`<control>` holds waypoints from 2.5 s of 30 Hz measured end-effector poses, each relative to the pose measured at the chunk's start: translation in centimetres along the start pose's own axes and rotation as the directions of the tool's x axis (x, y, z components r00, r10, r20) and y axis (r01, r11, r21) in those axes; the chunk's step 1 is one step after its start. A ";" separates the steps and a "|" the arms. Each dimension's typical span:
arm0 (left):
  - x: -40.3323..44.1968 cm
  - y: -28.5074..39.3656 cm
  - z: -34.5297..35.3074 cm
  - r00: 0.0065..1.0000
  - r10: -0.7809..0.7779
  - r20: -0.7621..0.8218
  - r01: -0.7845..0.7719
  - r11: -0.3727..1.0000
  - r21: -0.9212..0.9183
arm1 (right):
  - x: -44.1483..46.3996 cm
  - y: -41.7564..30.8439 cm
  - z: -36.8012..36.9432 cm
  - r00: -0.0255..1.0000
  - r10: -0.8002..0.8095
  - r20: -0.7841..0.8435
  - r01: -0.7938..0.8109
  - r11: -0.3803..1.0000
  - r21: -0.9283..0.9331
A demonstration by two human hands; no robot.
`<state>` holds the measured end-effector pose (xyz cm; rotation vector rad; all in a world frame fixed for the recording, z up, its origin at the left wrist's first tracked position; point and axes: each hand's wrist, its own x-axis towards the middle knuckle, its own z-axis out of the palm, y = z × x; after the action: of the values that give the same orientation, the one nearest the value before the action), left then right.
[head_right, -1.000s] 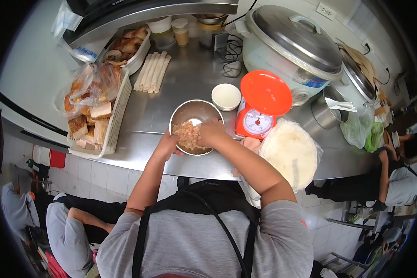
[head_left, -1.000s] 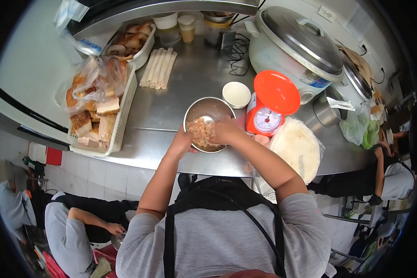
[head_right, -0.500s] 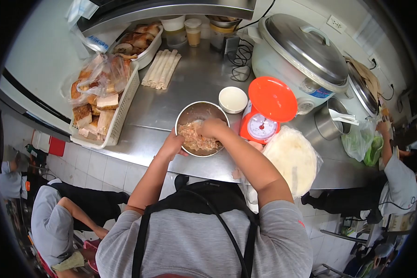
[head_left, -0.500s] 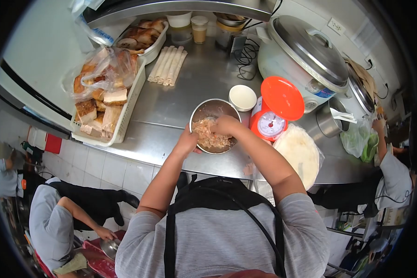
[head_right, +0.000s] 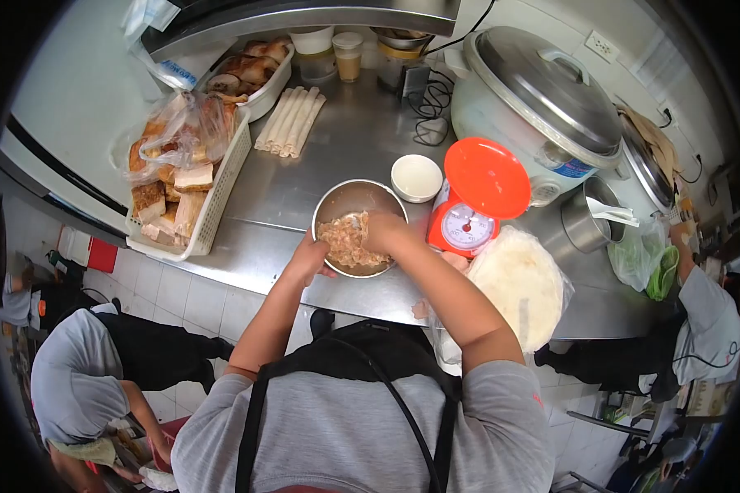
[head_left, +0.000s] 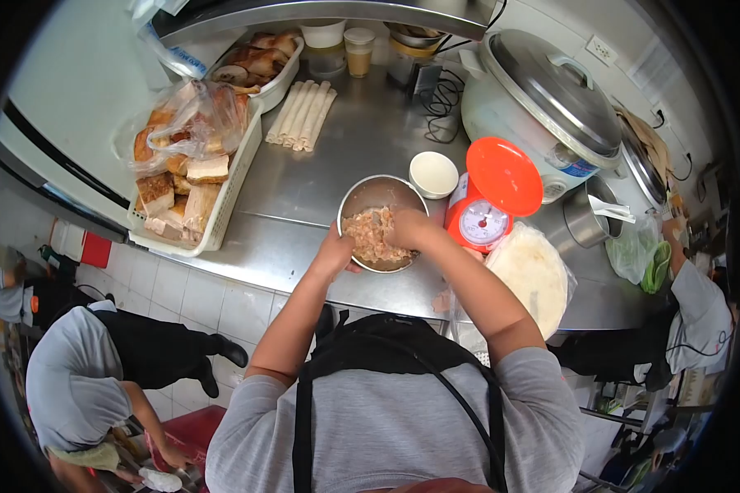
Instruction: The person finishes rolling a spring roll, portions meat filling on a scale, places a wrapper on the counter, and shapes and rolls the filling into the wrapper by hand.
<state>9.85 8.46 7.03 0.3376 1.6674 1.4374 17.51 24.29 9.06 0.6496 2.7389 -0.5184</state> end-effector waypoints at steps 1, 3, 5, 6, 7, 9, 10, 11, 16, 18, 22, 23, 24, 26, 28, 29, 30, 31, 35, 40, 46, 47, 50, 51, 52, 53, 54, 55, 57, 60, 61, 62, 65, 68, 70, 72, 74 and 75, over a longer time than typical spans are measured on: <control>0.0 0.1 0.1 1.000 -0.001 -0.006 0.001 1.000 0.004 | -0.1 0.0 1.4 0.998 -0.004 -0.058 0.004 1.000 0.000; 0.2 0.1 0.3 1.000 -0.010 -0.006 0.010 1.000 0.010 | 0.0 0.5 2.2 0.993 -0.010 -0.116 0.016 0.999 0.050; 0.5 -0.1 0.1 1.000 -0.028 -0.004 0.028 1.000 0.009 | 0.0 1.1 2.0 0.993 -0.024 -0.115 0.040 0.989 0.145; 0.4 0.0 0.2 0.999 -0.038 0.016 0.038 0.999 0.010 | 0.2 1.6 1.6 0.997 -0.021 -0.073 0.036 0.977 0.211; 0.1 0.2 0.3 0.998 -0.049 0.036 0.048 0.999 0.011 | 0.5 2.4 1.0 0.999 -0.022 -0.030 0.030 0.961 0.276; -0.1 0.3 0.5 0.995 -0.077 0.060 0.077 0.997 0.002 | 0.4 3.3 -0.2 0.999 -0.005 0.053 -0.018 0.905 0.424; -0.1 0.3 0.7 0.994 -0.094 0.062 0.094 0.995 -0.009 | 0.1 3.6 -0.9 0.995 0.010 0.096 -0.057 0.862 0.503; -0.1 0.2 0.9 0.992 -0.112 0.064 0.113 0.993 -0.022 | -0.3 3.9 -1.6 0.990 0.021 0.140 -0.099 0.812 0.575; 0.2 -0.4 0.6 0.990 -0.097 0.104 0.101 0.994 -0.042 | -1.9 5.3 -4.4 0.987 -0.133 0.094 -0.057 0.256 0.965; 0.2 -0.3 0.8 0.990 -0.091 0.111 0.099 0.993 -0.063 | -3.1 5.8 -6.5 0.988 -0.153 0.008 0.023 0.203 0.979; -0.5 -0.4 0.7 0.992 -0.095 0.079 0.102 0.990 -0.098 | -5.1 8.8 -11.0 0.975 -0.087 -0.203 0.217 0.219 0.951; -0.6 -0.4 0.5 0.993 -0.098 0.067 0.105 0.989 -0.105 | -5.5 9.7 -12.0 0.974 -0.025 -0.225 0.222 0.290 0.931; 0.1 -1.2 -0.1 0.985 -0.119 0.126 0.137 0.981 -0.137 | -6.0 10.5 -12.9 0.968 0.035 -0.249 0.220 0.359 0.907; 0.4 -1.7 -0.6 0.984 -0.128 0.127 0.145 0.980 -0.136 | -6.3 12.4 -13.7 0.948 0.148 -0.281 0.178 0.486 0.856; 0.6 -2.0 -0.9 0.983 -0.139 0.120 0.155 0.979 -0.135 | -6.1 14.3 -13.5 0.919 0.251 -0.303 0.102 0.593 0.799; 0.7 -2.1 -1.0 0.983 -0.147 0.111 0.161 0.978 -0.133 | -6.0 14.9 -13.3 0.919 0.271 -0.287 0.092 0.558 0.825; 0.7 -2.0 -1.0 0.983 -0.155 0.101 0.167 0.977 -0.132 | -5.9 15.5 -12.9 0.918 0.291 -0.269 0.083 0.522 0.849; 0.6 -1.8 -0.9 0.985 -0.146 0.089 0.156 0.980 -0.120 | -5.7 15.9 -12.6 0.918 0.309 -0.250 0.074 0.484 0.872; 0.7 -1.7 -1.0 0.983 -0.160 0.095 0.169 0.981 -0.096 | -4.9 17.2 -10.9 0.883 0.353 -0.311 0.120 0.470 0.874; 1.1 -2.1 -1.3 0.974 -0.185 0.129 0.198 0.976 -0.096 | -4.1 18.0 -10.2 0.853 0.327 -0.406 0.103 0.657 0.747; 0.8 -1.8 -1.2 0.978 -0.187 0.094 0.195 0.977 -0.085 | -4.5 17.9 -10.1 0.798 0.335 -0.501 0.105 0.741 0.664; 0.8 -1.8 -1.2 0.978 -0.189 0.089 0.196 0.977 -0.085 | -4.6 17.9 -10.1 0.781 0.340 -0.524 0.102 0.758 0.644; 0.8 -1.9 -1.3 0.978 -0.188 0.084 0.196 0.976 -0.091 | -5.4 17.6 -10.6 0.737 0.354 -0.576 0.105 0.781 0.615; 0.8 -1.9 -1.3 0.979 -0.188 0.084 0.195 0.976 -0.094 | -5.6 17.7 -10.7 0.730 0.359 -0.582 0.118 0.772 0.625; 0.9 -2.0 -1.4 0.978 -0.190 0.086 0.198 0.976 -0.097 | -5.8 17.7 -10.8 0.722 0.364 -0.588 0.132 0.762 0.634; 0.9 -2.0 -1.4 0.978 -0.191 0.088 0.200 0.975 -0.100 | -6.1 17.7 -11.0 0.704 0.371 -0.605 0.155 0.752 0.641; 1.0 -2.0 -1.5 0.977 -0.193 0.090 0.202 0.974 -0.103 | -6.4 17.5 -11.2 0.686 0.378 -0.622 0.177 0.742 0.646; 1.0 -2.1 -1.5 0.977 -0.189 0.095 0.200 0.973 -0.115 | -6.7 17.5 -11.3 0.666 0.386 -0.638 0.199 0.732 0.651; 1.1 -2.1 -1.8 0.978 -0.181 0.106 0.195 0.971 -0.137 | -7.3 17.7 -11.2 0.603 0.371 -0.706 0.330 0.690 0.644; 1.0 -2.0 -3.0 0.975 -0.209 0.078 0.219 0.965 -0.148 | -9.2 17.5 -11.5 0.568 0.397 -0.721 0.481 0.551 0.682; 1.0 -2.1 -3.7 0.976 -0.204 0.071 0.213 0.964 -0.157 | -10.1 17.4 -11.6 0.570 0.411 -0.712 0.521 0.489 0.700; 1.0 -2.2 -4.5 0.978 -0.200 0.063 0.208 0.964 -0.166 | -11.0 17.4 -11.6 0.581 0.417 -0.698 0.536 0.449 0.715; 0.9 -2.5 -6.8 0.980 -0.200 0.023 0.200 0.959 -0.202 | -13.3 18.2 -10.5 0.611 0.440 -0.658 0.569 0.333 0.752; 0.8 -2.8 -8.8 0.976 -0.208 -0.063 0.192 0.961 -0.200 | -14.5 18.4 -8.9 0.614 0.463 -0.639 0.580 0.285 0.764; 0.1 -2.5 -8.7 0.981 -0.172 -0.089 0.163 0.982 -0.095 | -15.0 16.7 -7.4 0.598 0.466 -0.652 0.570 0.324 0.755; -0.7 -1.8 -7.6 0.987 -0.126 -0.099 0.125 0.992 -0.012 | -14.1 14.9 -5.0 0.749 0.232 -0.621 0.472 0.471 0.745; -2.0 -1.2 -4.3 0.990 -0.076 -0.121 0.082 0.996 0.047 | -13.3 12.1 -3.0 0.877 -0.013 -0.480 0.392 0.598 0.700; -2.0 -1.2 -3.2 0.991 -0.066 -0.113 0.071 0.997 0.037 | -12.9 10.5 -2.0 0.879 -0.041 -0.475 0.390 0.635 0.667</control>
<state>9.03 4.58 6.62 0.2235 1.7832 1.3949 33.27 28.96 12.37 0.6354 2.9389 -1.8514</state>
